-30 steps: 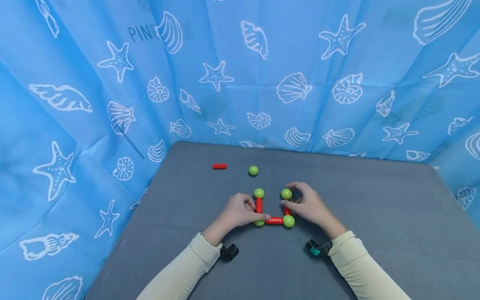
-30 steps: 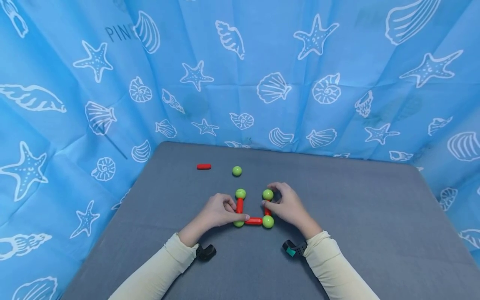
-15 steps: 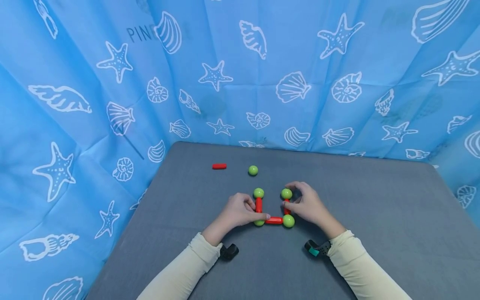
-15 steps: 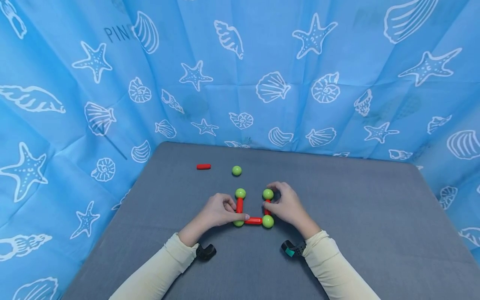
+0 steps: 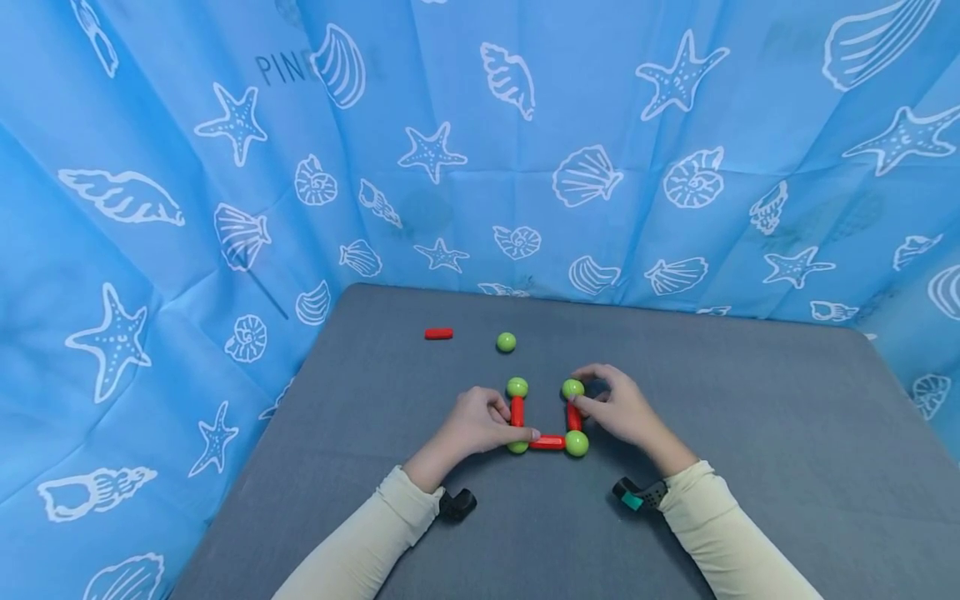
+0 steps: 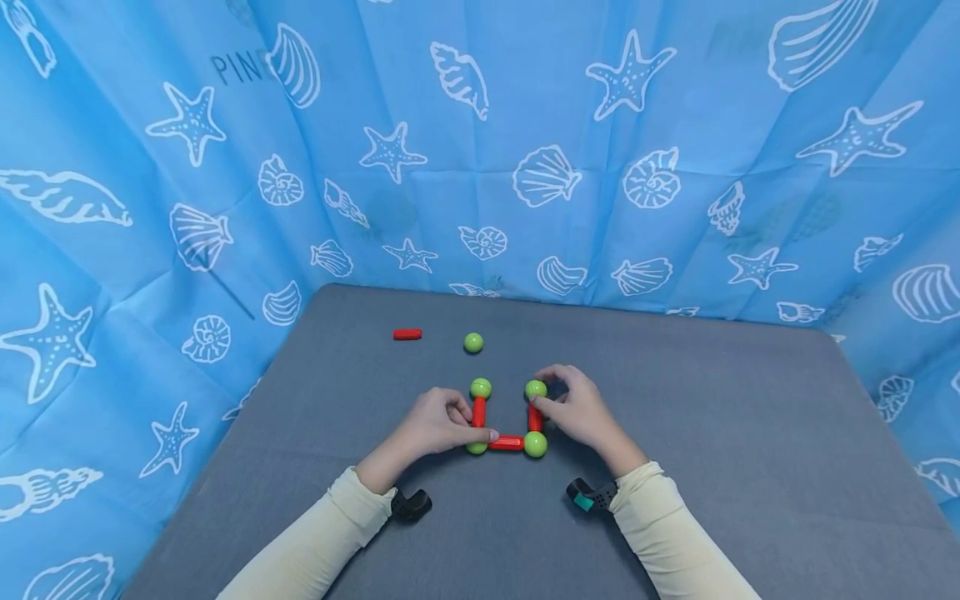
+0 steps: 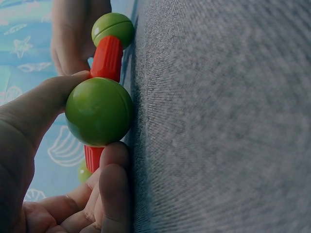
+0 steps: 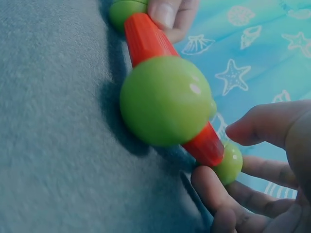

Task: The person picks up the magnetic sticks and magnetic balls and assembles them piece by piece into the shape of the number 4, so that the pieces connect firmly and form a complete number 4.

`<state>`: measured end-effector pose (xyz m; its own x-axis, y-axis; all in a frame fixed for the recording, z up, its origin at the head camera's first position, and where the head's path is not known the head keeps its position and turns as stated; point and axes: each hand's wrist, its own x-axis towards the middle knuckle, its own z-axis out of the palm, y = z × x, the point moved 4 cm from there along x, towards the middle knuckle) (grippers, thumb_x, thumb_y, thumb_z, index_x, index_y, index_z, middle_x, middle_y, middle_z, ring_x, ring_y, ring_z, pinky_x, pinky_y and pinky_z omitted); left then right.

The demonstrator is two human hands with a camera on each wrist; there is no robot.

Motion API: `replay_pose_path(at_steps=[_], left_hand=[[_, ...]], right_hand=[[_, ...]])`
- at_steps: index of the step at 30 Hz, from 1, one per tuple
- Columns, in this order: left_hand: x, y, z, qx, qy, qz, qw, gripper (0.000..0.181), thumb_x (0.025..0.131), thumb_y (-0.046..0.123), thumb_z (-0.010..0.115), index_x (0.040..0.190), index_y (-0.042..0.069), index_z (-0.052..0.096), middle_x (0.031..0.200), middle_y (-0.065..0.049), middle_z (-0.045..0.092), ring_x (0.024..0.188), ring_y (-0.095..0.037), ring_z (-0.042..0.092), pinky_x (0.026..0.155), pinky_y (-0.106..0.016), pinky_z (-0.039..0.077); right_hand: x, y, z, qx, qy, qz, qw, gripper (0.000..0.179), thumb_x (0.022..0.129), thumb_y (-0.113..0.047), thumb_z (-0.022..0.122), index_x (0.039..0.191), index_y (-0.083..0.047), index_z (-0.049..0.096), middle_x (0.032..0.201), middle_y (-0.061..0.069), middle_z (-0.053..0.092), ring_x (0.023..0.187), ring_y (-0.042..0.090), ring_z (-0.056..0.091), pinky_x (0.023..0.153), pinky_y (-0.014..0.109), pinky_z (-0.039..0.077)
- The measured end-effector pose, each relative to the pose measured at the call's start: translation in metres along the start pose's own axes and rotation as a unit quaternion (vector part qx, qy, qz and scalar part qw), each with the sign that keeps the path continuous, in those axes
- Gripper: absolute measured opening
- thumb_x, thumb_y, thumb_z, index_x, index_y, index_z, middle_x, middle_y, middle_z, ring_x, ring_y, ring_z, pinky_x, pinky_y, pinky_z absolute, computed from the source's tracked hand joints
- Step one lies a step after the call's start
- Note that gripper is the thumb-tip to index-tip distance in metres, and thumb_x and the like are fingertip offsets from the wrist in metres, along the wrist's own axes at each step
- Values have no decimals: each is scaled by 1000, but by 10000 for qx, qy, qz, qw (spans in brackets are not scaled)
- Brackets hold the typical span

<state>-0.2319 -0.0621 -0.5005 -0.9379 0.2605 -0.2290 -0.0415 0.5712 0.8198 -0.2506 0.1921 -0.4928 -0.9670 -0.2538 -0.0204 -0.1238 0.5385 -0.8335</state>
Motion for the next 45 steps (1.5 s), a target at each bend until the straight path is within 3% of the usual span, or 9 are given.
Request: replay_pose_path(at_steps=[10, 21, 33, 36, 45], left_hand=[[-4, -1, -6, -83, -99, 184, 9997, 45, 77, 48, 95, 82, 12, 68, 72, 0, 70, 67, -14, 65, 62, -30, 51], [-4, -6, -9, -61, -131, 174, 9997, 45, 77, 49, 94, 84, 13, 68, 74, 0, 70, 70, -15, 66, 64, -30, 53], [-1, -2, -5, -102, -203, 118, 9997, 44, 78, 49, 94, 83, 13, 68, 71, 1, 69, 67, -14, 64, 62, -29, 49], [0, -2, -3, -76, -180, 138, 9997, 44, 78, 49, 94, 82, 13, 68, 68, 2, 67, 65, -13, 62, 61, -28, 47], [1, -1, -3, -135, -223, 7, 9997, 43, 78, 48, 94, 83, 14, 69, 71, 1, 69, 67, -14, 64, 62, -29, 48]], right_hand=[[1, -4, -1, 444, -162, 73, 9989, 40, 102, -17, 71, 137, 2, 62, 128, 25, 64, 83, 21, 74, 65, 29, 56], [4, 1, 0, 866, -236, 263, 9956, 39, 104, -16, 68, 137, 4, 62, 120, 23, 66, 85, 18, 72, 70, 30, 59], [6, 7, -8, 832, -179, 501, 9951, 37, 105, -19, 65, 134, 4, 63, 116, 23, 71, 88, 20, 73, 71, 31, 60], [9, 4, -14, 625, -104, 414, 9971, 36, 105, -20, 65, 133, 4, 64, 118, 23, 71, 92, 22, 72, 73, 31, 60], [36, -23, -27, -134, -85, -521, 9985, 34, 105, -22, 68, 129, 2, 68, 123, 19, 73, 104, 33, 71, 81, 32, 57]])
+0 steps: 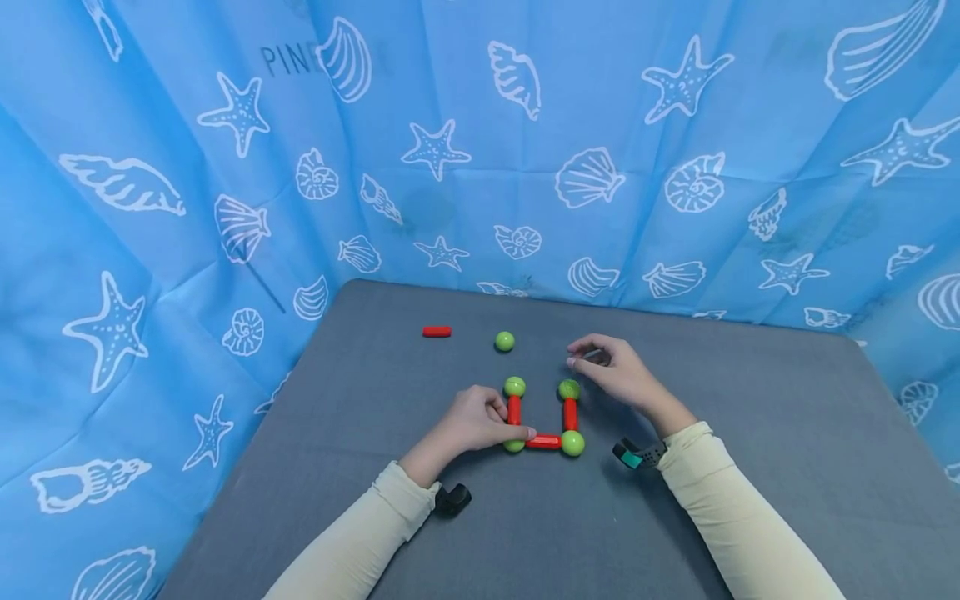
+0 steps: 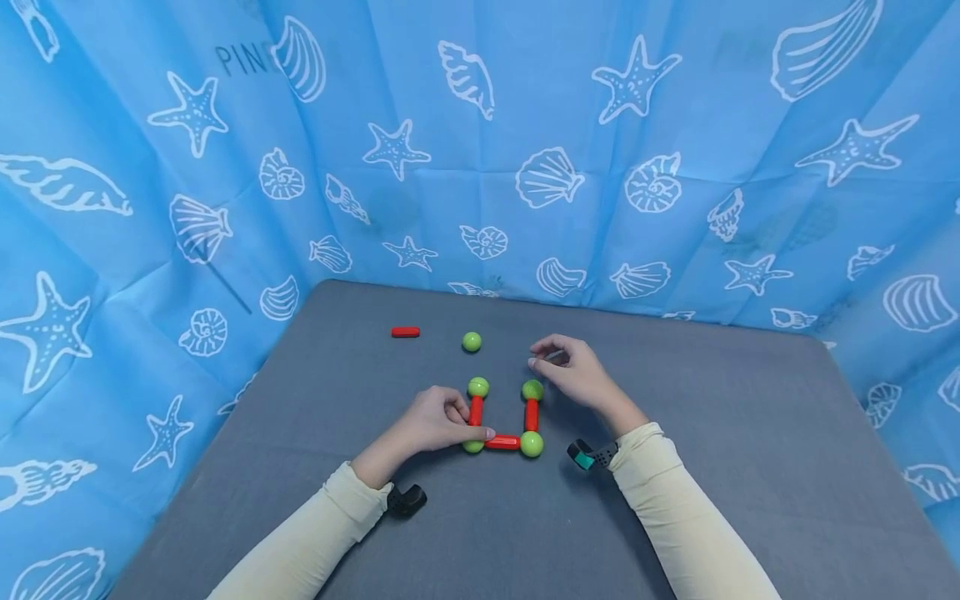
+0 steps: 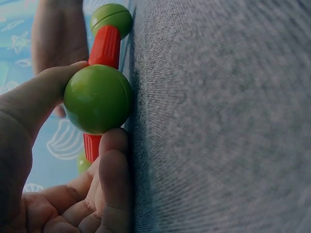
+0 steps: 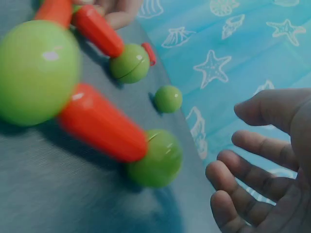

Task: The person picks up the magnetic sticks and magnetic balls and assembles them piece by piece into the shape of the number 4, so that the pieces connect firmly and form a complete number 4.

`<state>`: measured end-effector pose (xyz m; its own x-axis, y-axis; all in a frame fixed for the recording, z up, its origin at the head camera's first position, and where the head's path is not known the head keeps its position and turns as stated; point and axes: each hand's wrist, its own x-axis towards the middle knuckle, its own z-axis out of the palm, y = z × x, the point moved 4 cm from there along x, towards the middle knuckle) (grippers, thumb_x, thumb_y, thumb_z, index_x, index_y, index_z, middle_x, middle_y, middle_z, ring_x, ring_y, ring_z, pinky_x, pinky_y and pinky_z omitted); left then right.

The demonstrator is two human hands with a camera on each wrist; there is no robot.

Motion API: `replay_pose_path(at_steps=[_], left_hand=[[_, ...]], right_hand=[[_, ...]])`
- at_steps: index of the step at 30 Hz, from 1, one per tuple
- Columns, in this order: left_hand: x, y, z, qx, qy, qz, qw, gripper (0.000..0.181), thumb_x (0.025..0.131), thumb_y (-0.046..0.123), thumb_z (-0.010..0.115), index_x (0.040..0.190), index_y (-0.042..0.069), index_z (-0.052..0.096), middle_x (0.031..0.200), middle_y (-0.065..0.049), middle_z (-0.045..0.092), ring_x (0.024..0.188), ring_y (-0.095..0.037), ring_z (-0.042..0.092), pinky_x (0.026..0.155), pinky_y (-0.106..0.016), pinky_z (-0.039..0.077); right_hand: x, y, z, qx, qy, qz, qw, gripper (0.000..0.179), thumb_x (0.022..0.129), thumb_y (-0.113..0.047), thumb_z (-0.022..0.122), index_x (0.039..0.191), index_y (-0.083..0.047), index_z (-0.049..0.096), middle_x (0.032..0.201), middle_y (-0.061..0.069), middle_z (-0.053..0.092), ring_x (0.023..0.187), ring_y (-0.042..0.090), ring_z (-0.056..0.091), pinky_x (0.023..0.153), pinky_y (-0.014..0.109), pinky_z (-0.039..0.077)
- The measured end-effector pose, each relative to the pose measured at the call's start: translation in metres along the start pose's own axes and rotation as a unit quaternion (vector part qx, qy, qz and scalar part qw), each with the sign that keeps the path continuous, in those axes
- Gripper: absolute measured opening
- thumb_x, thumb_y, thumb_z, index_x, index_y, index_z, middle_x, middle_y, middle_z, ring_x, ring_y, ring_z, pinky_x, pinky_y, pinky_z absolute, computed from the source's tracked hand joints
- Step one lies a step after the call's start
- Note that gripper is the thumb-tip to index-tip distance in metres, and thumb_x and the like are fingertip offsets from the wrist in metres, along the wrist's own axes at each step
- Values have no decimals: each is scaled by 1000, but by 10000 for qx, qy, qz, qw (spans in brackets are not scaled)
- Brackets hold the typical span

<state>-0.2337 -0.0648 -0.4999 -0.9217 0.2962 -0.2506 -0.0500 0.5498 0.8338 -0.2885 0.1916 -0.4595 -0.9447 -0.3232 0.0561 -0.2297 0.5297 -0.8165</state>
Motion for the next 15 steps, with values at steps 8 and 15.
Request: replay_pose_path(at_steps=[8, 15], left_hand=[[1, 0, -2, 3, -9, 29, 10000, 44, 79, 49, 94, 84, 13, 69, 71, 1, 68, 66, -14, 63, 63, -28, 48], [0, -1, 0, -2, 24, 113, 9999, 43, 79, 47, 93, 83, 13, 68, 71, 1, 70, 65, -14, 65, 62, -29, 50]], right_hand=[[39, -22, 5, -119, -445, -287, 9985, 34, 104, -26, 70, 130, -5, 70, 127, 14, 72, 111, 33, 70, 93, 46, 58], [76, -34, 19, -229, -769, -733, 9941, 26, 103, -21, 71, 124, -7, 72, 124, 14, 72, 113, 33, 69, 96, 52, 57]])
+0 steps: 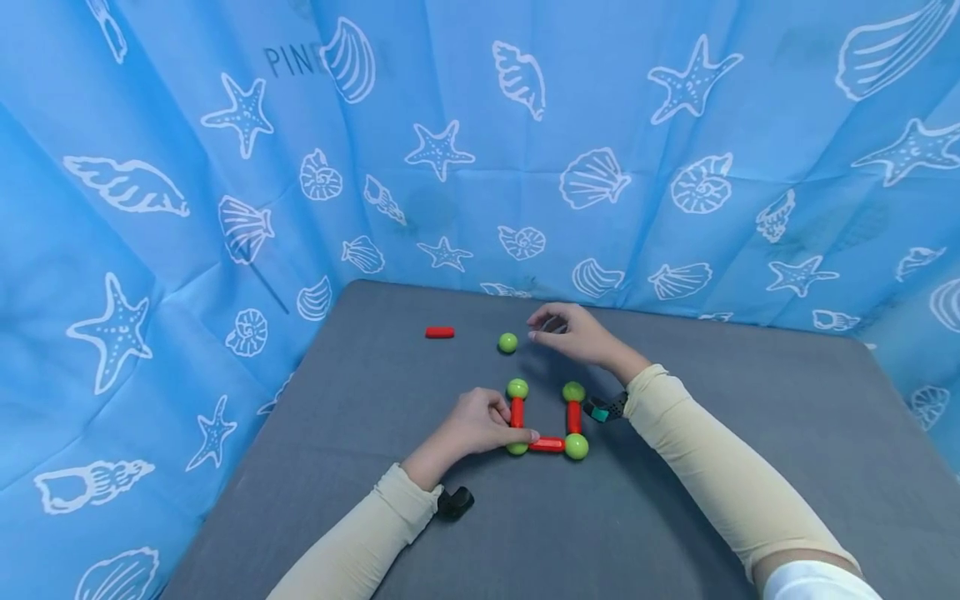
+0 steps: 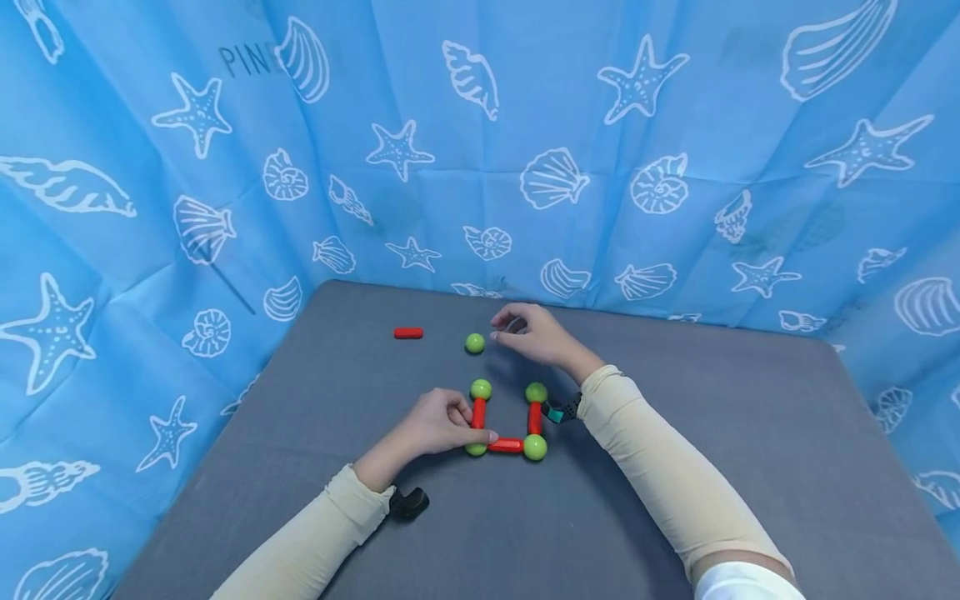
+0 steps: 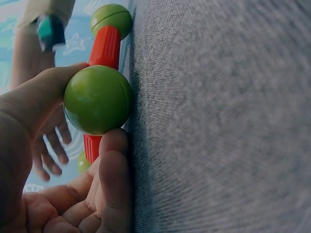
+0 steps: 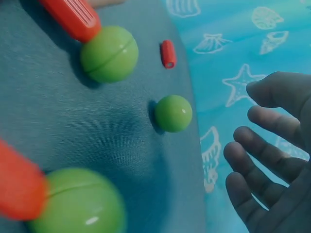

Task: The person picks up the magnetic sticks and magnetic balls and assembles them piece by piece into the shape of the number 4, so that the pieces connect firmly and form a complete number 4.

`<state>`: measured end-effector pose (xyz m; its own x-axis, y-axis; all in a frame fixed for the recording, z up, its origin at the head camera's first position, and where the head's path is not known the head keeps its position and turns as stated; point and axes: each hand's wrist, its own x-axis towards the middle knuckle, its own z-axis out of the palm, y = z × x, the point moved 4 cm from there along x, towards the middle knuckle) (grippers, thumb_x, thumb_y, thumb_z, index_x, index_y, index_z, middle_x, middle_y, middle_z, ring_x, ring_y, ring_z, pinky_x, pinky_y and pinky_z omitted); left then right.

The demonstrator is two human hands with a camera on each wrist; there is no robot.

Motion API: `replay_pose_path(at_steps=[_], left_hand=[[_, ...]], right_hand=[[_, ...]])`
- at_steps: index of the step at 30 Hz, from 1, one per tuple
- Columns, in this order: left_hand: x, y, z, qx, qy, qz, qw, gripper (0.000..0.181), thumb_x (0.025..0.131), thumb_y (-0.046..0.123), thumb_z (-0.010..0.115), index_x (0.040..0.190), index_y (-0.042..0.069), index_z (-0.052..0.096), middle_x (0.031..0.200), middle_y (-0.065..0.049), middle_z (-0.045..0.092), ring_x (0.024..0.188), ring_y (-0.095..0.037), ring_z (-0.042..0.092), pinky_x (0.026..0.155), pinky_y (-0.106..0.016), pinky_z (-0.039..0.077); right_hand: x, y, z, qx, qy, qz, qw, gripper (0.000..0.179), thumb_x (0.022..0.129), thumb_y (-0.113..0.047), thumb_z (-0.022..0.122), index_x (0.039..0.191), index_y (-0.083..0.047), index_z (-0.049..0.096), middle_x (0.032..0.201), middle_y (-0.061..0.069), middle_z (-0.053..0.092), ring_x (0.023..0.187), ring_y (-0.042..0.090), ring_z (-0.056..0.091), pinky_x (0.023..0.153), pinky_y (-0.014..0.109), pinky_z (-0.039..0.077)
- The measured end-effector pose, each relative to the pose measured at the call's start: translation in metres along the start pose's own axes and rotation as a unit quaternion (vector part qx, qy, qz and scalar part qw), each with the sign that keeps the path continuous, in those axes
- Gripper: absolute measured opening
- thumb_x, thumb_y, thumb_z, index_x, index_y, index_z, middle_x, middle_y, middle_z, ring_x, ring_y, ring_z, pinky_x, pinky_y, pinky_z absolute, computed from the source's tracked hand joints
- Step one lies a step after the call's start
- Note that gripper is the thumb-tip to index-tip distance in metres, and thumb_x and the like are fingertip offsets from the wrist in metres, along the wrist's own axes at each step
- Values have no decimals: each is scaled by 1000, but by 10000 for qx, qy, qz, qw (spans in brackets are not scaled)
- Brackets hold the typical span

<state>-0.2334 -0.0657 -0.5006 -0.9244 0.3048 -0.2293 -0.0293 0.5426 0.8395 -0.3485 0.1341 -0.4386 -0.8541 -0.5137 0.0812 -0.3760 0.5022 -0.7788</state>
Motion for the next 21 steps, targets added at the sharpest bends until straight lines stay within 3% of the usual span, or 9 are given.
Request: replay_pose_path(at_steps=[9, 15, 21], left_hand=[[-3, 2, 3, 23, -56, 15, 10000, 43, 80, 46, 93, 82, 11, 68, 70, 1, 70, 64, -13, 65, 61, -28, 50], [-3, 3, 1, 54, -53, 22, 10000, 41, 81, 45, 93, 82, 12, 68, 70, 2, 70, 64, -11, 64, 61, -26, 50], [-2, 5, 0, 29, -17, -18, 10000, 41, 80, 45, 93, 85, 12, 68, 72, 2, 71, 66, -12, 64, 63, -27, 51]], right_hand=[[46, -9, 18, -204, -554, -235, 9980, 27, 104, -19, 70, 126, -4, 71, 121, 13, 71, 113, 32, 69, 96, 49, 58], [74, -9, 40, -254, -942, -282, 9948, 36, 105, -22, 68, 134, 0, 69, 129, 15, 71, 120, 32, 67, 103, 49, 55], [96, -9, 55, -447, -1079, -311, 9927, 35, 104, -22, 69, 132, -1, 69, 128, 13, 72, 122, 30, 67, 105, 47, 55]])
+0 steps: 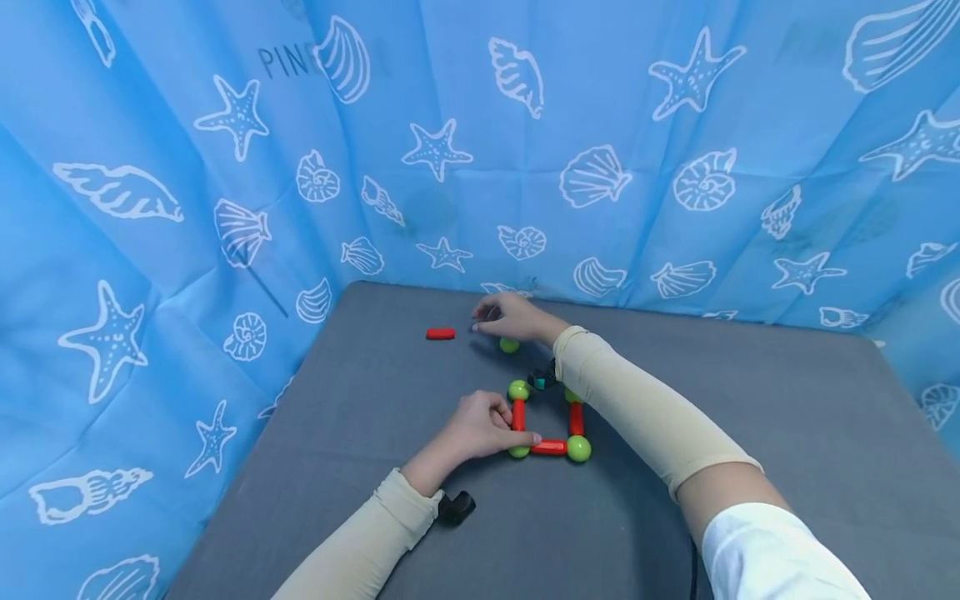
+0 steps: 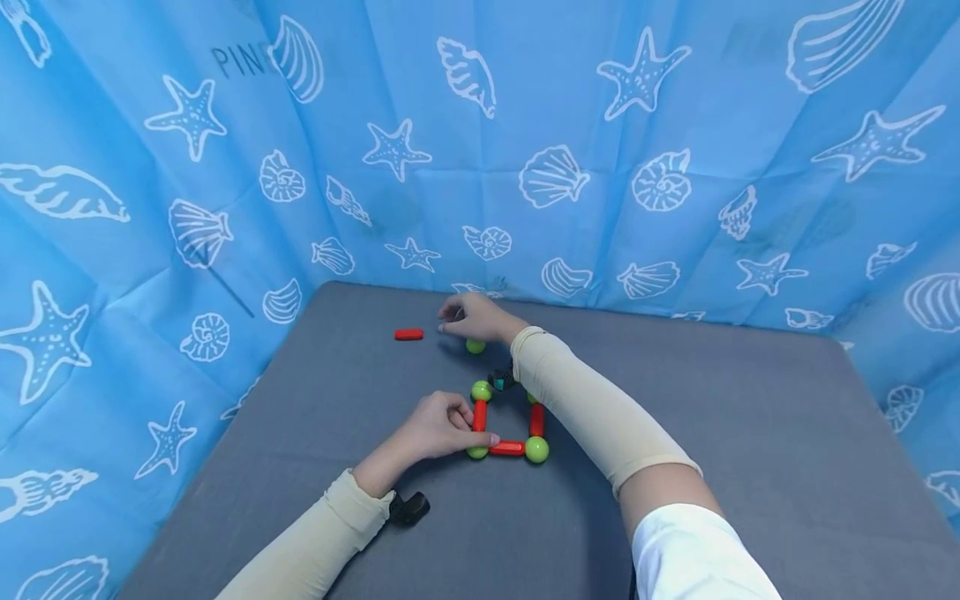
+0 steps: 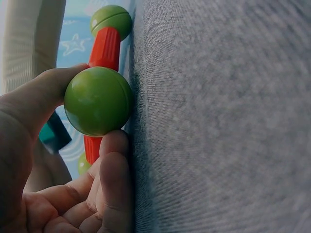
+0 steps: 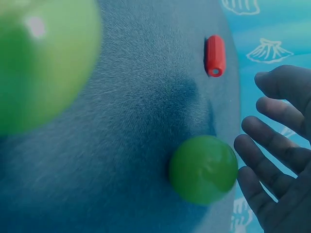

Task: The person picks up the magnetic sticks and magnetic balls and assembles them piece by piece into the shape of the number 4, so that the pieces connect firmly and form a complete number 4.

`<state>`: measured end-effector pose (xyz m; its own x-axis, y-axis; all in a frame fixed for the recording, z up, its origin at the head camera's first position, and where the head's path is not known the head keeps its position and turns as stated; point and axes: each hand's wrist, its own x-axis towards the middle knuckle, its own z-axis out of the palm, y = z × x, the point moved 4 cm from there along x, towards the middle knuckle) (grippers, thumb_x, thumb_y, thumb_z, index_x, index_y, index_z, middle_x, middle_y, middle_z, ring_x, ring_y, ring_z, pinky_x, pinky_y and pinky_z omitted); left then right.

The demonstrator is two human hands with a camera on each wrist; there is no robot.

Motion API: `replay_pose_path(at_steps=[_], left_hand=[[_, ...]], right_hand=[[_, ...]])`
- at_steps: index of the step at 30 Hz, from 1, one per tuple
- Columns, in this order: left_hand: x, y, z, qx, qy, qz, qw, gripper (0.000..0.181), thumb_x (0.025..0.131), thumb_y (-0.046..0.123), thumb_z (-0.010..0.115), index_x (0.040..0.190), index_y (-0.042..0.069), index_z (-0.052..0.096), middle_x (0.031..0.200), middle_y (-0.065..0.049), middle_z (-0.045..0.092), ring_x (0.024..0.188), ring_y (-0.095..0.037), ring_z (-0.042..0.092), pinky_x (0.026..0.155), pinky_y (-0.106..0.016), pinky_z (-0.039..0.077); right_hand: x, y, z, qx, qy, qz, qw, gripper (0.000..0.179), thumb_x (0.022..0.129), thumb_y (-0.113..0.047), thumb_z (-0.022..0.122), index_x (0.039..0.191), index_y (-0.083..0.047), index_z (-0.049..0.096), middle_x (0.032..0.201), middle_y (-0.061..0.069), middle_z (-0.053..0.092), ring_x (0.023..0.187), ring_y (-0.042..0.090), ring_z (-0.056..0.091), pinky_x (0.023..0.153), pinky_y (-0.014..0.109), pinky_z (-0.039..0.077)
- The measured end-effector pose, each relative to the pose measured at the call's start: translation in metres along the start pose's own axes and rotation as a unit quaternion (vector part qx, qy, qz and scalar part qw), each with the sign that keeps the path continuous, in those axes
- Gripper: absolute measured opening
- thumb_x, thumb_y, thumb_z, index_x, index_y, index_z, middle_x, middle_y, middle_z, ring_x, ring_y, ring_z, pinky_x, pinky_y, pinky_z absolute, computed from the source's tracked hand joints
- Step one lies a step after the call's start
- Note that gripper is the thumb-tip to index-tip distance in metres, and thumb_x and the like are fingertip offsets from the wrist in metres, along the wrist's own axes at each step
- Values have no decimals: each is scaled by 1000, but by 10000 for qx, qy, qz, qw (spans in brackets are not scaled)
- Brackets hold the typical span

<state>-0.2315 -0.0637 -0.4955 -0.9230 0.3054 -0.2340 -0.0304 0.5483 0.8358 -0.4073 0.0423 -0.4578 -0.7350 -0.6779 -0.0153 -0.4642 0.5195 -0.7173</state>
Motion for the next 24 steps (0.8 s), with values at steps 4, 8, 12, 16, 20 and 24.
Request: replay_pose_path(at_steps=[4, 8, 12, 16, 20, 24], left_hand=[[1, -1, 0, -15, -23, -6, 10000, 42, 80, 45, 93, 86, 12, 68, 74, 2, 71, 68, -12, 65, 64, -28, 51], [2, -2, 0, -14, -71, 65, 10000, 42, 81, 45, 92, 87, 12, 68, 75, 1, 71, 68, -13, 66, 64, -29, 52], [4, -4, 0, 20, -75, 86, 9999, 42, 81, 46, 92, 86, 12, 68, 75, 2, 71, 68, -13, 66, 64, -29, 52], [4, -5, 0, 36, -43, 156, 9999, 42, 81, 46, 92, 85, 12, 67, 74, 2, 71, 68, -12, 66, 63, -28, 52], [3, -5, 1, 0, -25, 292, 9996, 43, 81, 45, 92, 84, 11, 66, 73, 2, 70, 67, -12, 66, 63, -27, 52], [4, -5, 1, -4, -11, 327, 9995, 42, 81, 44, 92, 84, 11, 66, 73, 2, 70, 67, -12, 66, 63, -27, 52]], right_hand=[[13, -2, 3, -65, -62, 10, 10000, 35, 104, -21, 70, 132, 0, 70, 129, 13, 73, 121, 29, 68, 104, 45, 56], [22, -8, 7, -88, -165, -29, 9998, 35, 103, -20, 71, 131, 1, 70, 128, 14, 73, 119, 30, 69, 102, 44, 56], [32, -15, 13, -138, -242, -104, 9996, 34, 104, -20, 70, 131, 1, 70, 128, 14, 73, 119, 29, 69, 103, 43, 56], [41, -20, 20, -201, -264, -121, 9994, 34, 105, -19, 68, 132, 1, 70, 128, 14, 73, 120, 28, 69, 103, 41, 56], [46, -23, 26, -285, -297, -58, 9991, 31, 104, -19, 70, 128, 0, 72, 124, 14, 74, 115, 27, 70, 98, 41, 57], [50, -23, 31, -444, -358, -2, 9984, 28, 103, -20, 71, 126, -3, 73, 122, 12, 74, 113, 25, 69, 98, 40, 57]])
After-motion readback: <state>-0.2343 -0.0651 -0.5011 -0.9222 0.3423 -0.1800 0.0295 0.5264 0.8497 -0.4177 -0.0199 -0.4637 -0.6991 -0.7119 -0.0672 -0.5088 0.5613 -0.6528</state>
